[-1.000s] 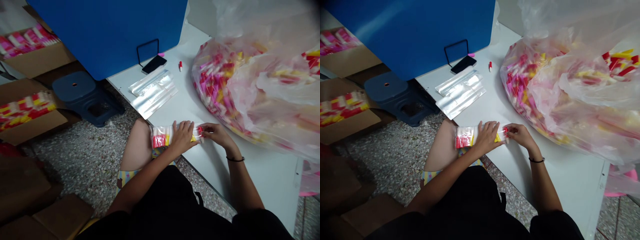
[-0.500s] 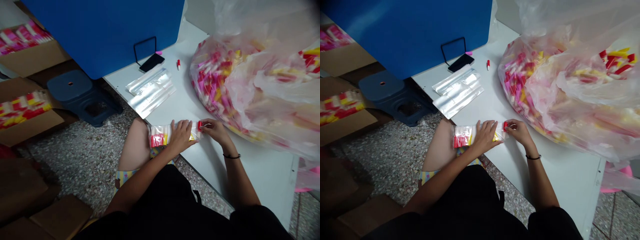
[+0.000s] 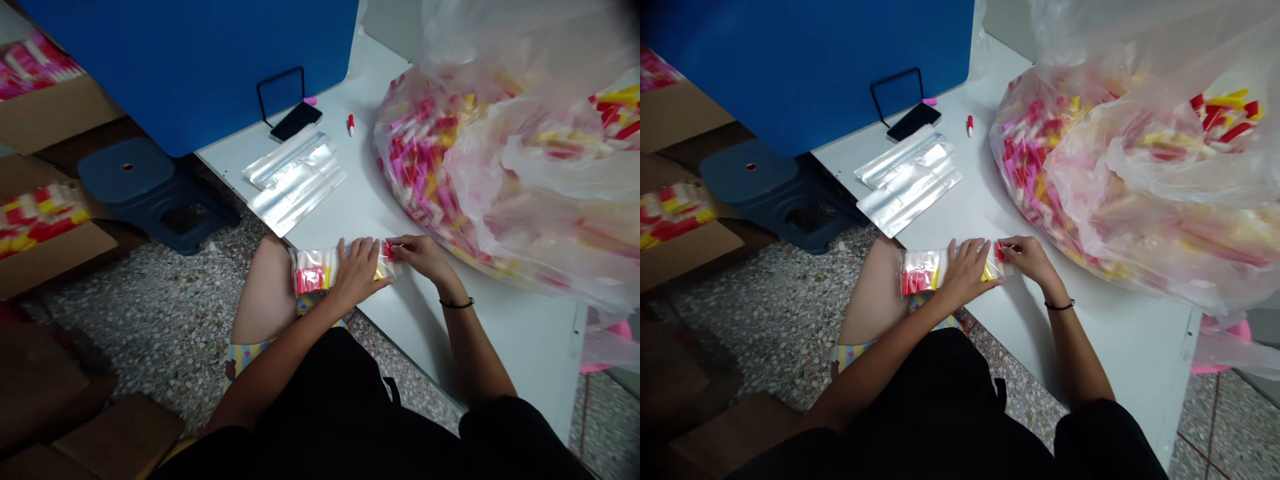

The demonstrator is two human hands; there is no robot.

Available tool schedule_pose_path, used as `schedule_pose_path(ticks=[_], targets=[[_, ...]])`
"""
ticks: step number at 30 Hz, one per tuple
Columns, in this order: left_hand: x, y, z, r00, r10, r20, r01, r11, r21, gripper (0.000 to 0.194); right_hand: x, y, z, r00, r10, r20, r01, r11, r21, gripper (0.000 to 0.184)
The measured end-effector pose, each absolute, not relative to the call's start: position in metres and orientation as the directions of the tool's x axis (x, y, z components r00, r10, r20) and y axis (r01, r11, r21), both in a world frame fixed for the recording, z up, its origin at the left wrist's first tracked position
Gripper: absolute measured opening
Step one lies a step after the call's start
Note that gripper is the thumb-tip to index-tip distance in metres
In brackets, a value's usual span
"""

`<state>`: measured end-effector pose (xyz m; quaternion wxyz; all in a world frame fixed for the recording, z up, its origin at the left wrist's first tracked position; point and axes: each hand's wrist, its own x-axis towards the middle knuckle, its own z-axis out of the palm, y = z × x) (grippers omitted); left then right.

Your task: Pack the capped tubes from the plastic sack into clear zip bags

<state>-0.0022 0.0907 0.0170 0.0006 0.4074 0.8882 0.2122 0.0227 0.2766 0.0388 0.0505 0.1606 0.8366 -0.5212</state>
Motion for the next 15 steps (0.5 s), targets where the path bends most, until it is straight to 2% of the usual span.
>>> schedule_pose_path(ticks=[6,11,15], targets=[[-0.002,0.091,0.018,-0.672,0.721,0.168,0.718,0.578,0.388,0.078,0.035,0.271,0.048,-0.884,0.315,-0.346,0.438,0.298,-0.848,0.032],[-0.003,0.092,0.018,-0.668,0.724,0.170,0.720,0.573,0.392,0.074,0.041,0.265,0.050,-0.860,0.271,-0.432,0.473,0.106,-0.875,0.029],[-0.003,0.092,0.018,-0.670,0.723,0.168,0.717,0.571,0.400,0.072,0.039,0.262,0.045,-0.869,0.264,-0.418,0.461,0.129,-0.878,0.029]])
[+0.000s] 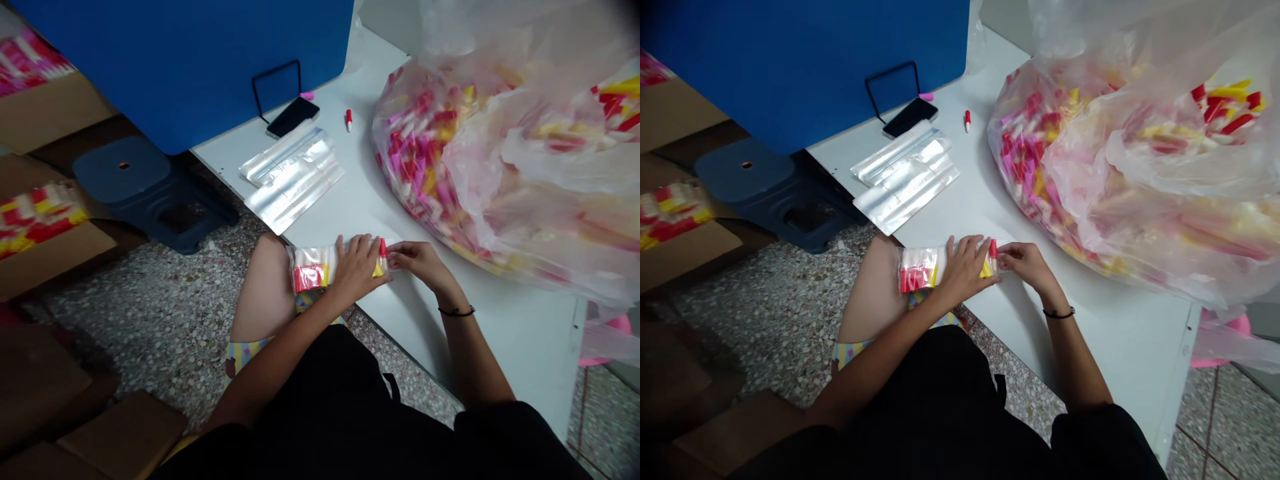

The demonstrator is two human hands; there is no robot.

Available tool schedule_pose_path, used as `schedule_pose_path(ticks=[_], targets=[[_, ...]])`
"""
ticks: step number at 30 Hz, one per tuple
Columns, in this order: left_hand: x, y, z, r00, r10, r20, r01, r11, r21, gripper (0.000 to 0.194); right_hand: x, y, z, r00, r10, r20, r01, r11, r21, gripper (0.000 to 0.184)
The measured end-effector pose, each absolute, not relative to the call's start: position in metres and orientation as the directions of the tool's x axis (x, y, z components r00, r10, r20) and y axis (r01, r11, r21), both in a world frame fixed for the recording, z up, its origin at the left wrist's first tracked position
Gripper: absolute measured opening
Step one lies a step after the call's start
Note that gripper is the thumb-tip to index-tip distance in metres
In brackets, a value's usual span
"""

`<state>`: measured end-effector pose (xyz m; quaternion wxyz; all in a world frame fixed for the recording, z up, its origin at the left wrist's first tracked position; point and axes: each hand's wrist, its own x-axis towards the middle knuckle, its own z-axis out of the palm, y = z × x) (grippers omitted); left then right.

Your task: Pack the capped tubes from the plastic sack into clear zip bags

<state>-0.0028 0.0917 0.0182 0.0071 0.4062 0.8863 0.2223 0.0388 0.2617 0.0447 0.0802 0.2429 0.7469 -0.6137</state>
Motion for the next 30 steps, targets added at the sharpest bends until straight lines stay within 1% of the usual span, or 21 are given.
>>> schedule_pose_path(ticks=[3,5,7,8,10,12,14,15,17,19,22,24,27,29,30], targets=[[-0.004,0.092,0.020,-0.674,0.723,0.150,0.709,0.577,0.406,0.075,0.037,0.261,0.041,-0.895,0.230,-0.382,0.424,0.179,-0.888,0.027],[-0.005,0.094,0.023,-0.685,0.717,0.131,0.694,0.587,0.417,0.075,0.036,0.260,0.039,-0.920,0.198,-0.340,0.383,0.254,-0.888,0.023],[-0.008,0.095,0.025,-0.694,0.711,0.114,0.680,0.594,0.431,0.073,0.036,0.258,0.037,-0.937,0.175,-0.304,0.346,0.330,-0.878,0.021],[-0.009,0.095,0.025,-0.696,0.709,0.111,0.675,0.594,0.438,0.071,0.036,0.257,0.036,-0.937,0.179,-0.300,0.345,0.339,-0.875,0.021],[-0.010,0.096,0.025,-0.694,0.710,0.118,0.675,0.586,0.448,0.070,0.035,0.255,0.036,-0.918,0.219,-0.329,0.383,0.288,-0.878,0.022],[-0.011,0.096,0.024,-0.693,0.710,0.127,0.677,0.579,0.454,0.074,0.034,0.253,0.035,-0.890,0.257,-0.377,0.432,0.209,-0.877,0.022],[-0.011,0.096,0.024,-0.697,0.706,0.128,0.673,0.581,0.457,0.074,0.034,0.253,0.035,-0.884,0.259,-0.388,0.440,0.184,-0.879,0.023],[-0.011,0.097,0.024,-0.701,0.701,0.127,0.669,0.586,0.458,0.070,0.034,0.253,0.035,-0.891,0.248,-0.380,0.429,0.186,-0.884,0.024],[-0.011,0.099,0.026,-0.712,0.690,0.130,0.661,0.596,0.456,0.058,0.035,0.253,0.034,-0.907,0.237,-0.348,0.396,0.200,-0.896,0.023],[-0.010,0.101,0.028,-0.722,0.678,0.141,0.658,0.609,0.443,0.049,0.037,0.252,0.031,-0.919,0.266,-0.291,0.354,0.232,-0.906,0.020],[-0.007,0.102,0.029,-0.736,0.657,0.163,0.654,0.628,0.421,0.049,0.040,0.247,0.027,-0.928,0.309,-0.209,0.303,0.296,-0.906,0.015],[-0.003,0.100,0.027,-0.741,0.648,0.173,0.651,0.633,0.419,0.046,0.040,0.239,0.026,-0.939,0.298,-0.169,0.268,0.330,-0.905,0.013],[0.001,0.093,0.024,-0.751,0.639,0.166,0.639,0.640,0.426,0.042,0.039,0.225,0.028,-0.956,0.275,-0.104,0.217,0.421,-0.881,0.007],[0.000,0.084,0.027,-0.758,0.638,0.136,0.619,0.637,0.460,0.045,0.038,0.216,0.032,-0.963,0.262,-0.055,0.183,0.492,-0.851,0.005],[-0.003,0.079,0.030,-0.762,0.639,0.108,0.598,0.629,0.497,0.048,0.038,0.212,0.034,-0.967,0.254,-0.024,0.159,0.526,-0.836,0.004]])
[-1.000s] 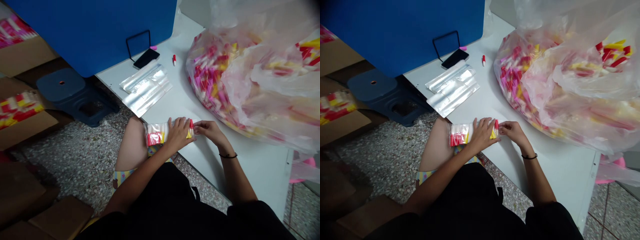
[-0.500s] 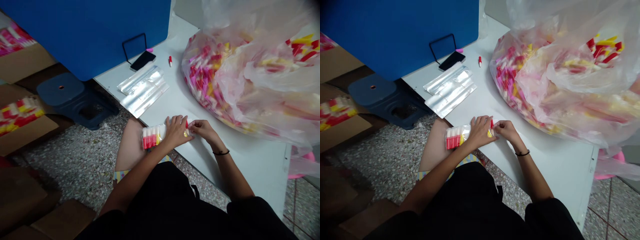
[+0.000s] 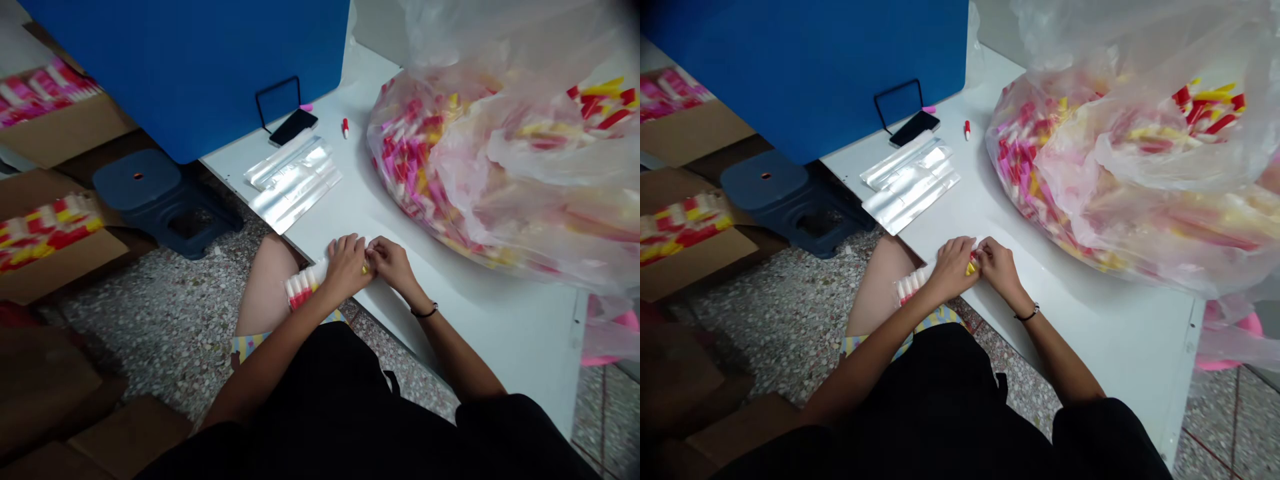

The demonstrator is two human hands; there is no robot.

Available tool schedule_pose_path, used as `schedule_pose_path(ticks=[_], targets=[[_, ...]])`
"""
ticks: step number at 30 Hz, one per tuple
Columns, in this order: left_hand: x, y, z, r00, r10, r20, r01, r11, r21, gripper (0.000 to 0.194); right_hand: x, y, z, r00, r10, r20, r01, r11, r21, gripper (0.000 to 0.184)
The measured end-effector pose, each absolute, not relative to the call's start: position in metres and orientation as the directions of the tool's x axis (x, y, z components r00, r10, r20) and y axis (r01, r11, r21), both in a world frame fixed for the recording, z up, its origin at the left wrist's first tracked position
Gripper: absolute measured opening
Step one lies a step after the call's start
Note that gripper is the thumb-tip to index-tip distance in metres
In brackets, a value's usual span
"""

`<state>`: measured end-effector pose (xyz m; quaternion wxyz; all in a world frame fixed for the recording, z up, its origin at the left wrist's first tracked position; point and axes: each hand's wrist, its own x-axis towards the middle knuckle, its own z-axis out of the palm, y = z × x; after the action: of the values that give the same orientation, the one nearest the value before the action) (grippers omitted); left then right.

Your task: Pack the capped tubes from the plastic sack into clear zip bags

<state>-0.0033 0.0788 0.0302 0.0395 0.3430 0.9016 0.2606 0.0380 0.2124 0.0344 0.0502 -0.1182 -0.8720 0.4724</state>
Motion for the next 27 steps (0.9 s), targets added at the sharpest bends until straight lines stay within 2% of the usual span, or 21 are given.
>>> schedule_pose_path(ticks=[3,6,10,12,15,17,20,24,27], targets=[[-0.020,0.057,0.047,-0.799,0.601,0.006,0.424,0.556,0.715,0.045,0.038,0.203,0.048,-0.975,0.151,0.163,-0.026,0.651,-0.758,0.007],[-0.036,0.032,0.072,-0.825,0.566,-0.009,0.229,0.349,0.909,0.029,0.039,0.194,0.072,-0.906,-0.073,0.417,-0.316,0.773,-0.551,0.012],[-0.031,-0.003,0.108,-0.847,0.512,0.139,0.211,0.084,0.974,0.026,0.042,0.186,0.118,-0.720,-0.280,0.635,-0.468,0.871,-0.147,0.012],[-0.019,-0.021,0.120,-0.900,0.393,0.189,0.202,-0.009,0.979,0.025,0.042,0.186,0.142,-0.618,-0.408,0.672,-0.534,0.845,0.023,0.015],[-0.004,-0.047,0.125,-0.961,0.197,0.195,0.180,-0.092,0.979,0.023,0.039,0.189,0.173,-0.532,-0.524,0.664,-0.567,0.804,0.180,0.017],[0.002,-0.062,0.122,-0.979,0.092,0.180,0.169,-0.115,0.979,0.022,0.035,0.191,0.187,-0.519,-0.541,0.662,-0.553,0.803,0.222,0.016],[0.008,-0.078,0.119,-0.987,0.017,0.160,0.157,-0.121,0.980,0.021,0.030,0.189,0.199,-0.466,-0.540,0.701,-0.553,0.796,0.246,0.014],[0.012,-0.085,0.120,-0.985,0.039,0.167,0.161,-0.129,0.979,0.023,0.024,0.182,0.207,-0.427,-0.525,0.736,-0.550,0.797,0.249,0.015],[0.007,-0.082,0.127,-0.964,0.090,0.250,0.243,-0.083,0.967,0.027,0.019,0.176,0.211,-0.398,-0.512,0.761,-0.520,0.809,0.273,0.014]])
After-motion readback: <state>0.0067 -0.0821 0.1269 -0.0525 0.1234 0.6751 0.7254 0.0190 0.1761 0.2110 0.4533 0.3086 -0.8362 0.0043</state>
